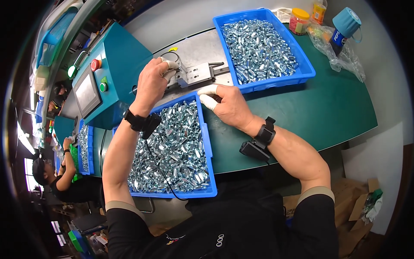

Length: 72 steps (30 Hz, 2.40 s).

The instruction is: The person picks up a metal part from a blue bin, inserts it into a machine, and then places the processed part into a separate blue bin, repeating this process multiple times.

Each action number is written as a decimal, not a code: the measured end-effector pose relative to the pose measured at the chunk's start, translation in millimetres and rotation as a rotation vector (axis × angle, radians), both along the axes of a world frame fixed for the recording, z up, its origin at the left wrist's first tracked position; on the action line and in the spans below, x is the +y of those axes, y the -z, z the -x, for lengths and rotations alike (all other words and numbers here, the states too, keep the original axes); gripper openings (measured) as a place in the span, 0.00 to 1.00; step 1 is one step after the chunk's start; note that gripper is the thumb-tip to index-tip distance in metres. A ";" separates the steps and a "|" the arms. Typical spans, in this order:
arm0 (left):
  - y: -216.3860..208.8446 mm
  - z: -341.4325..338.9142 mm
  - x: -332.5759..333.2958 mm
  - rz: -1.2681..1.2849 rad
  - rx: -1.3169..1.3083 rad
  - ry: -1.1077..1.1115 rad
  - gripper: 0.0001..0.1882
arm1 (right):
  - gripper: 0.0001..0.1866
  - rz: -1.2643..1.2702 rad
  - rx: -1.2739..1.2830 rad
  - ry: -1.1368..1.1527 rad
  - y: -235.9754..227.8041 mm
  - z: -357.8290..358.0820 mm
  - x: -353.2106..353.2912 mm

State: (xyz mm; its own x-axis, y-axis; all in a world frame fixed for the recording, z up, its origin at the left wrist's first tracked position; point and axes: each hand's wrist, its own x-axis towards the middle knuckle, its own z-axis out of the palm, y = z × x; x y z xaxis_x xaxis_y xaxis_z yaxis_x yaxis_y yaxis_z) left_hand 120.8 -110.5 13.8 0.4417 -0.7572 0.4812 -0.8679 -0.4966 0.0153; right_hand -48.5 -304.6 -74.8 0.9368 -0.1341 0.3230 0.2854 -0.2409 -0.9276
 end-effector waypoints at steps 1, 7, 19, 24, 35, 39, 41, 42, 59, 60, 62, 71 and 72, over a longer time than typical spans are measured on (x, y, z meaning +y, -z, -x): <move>-0.1 0.8 -0.6 0.013 0.016 0.012 0.10 | 0.11 -0.020 0.021 -0.006 1.9 -0.2 0.0; -2.2 -0.9 3.5 -0.006 -0.012 0.040 0.09 | 0.11 -0.014 0.034 -0.018 -0.6 -1.0 3.3; -6.2 21.6 22.7 -0.001 -0.154 0.116 0.13 | 0.23 0.018 -0.047 0.104 -32.4 -45.6 14.3; -12.6 64.9 71.9 0.078 -0.003 0.072 0.14 | 0.30 0.027 0.020 -0.020 -29.3 -64.3 13.9; -3.4 134.2 147.9 0.025 0.369 -0.174 0.13 | 0.29 0.053 0.039 -0.079 -20.4 -81.5 24.1; 1.7 135.4 151.0 0.057 0.408 -0.157 0.12 | 0.29 -0.031 0.003 -0.064 -12.8 -77.1 32.5; 5.0 136.5 149.3 0.051 0.421 -0.157 0.12 | 0.29 0.083 -0.053 -0.010 -9.6 -70.6 37.1; 6.3 136.7 148.0 0.046 0.429 -0.153 0.12 | 0.29 0.140 -0.081 0.021 -8.9 -68.7 37.7; 8.2 141.7 149.8 0.006 0.472 -0.119 0.13 | 0.29 0.025 0.015 -0.056 -20.5 -71.5 34.8; 9.3 140.8 148.6 0.015 0.476 -0.111 0.13 | 0.29 -0.026 -0.011 -0.065 -15.6 -73.5 34.9; 11.0 140.1 146.5 0.034 0.485 -0.103 0.12 | 0.28 -0.128 -0.062 -0.091 -8.9 -79.1 36.4; 15.7 130.0 129.9 0.012 0.413 -0.046 0.13 | 0.26 -0.008 -0.051 0.074 -29.2 -101.4 37.9; 15.4 129.7 126.4 -0.004 0.416 -0.047 0.13 | 0.27 0.086 -0.032 0.142 -33.4 -103.3 36.4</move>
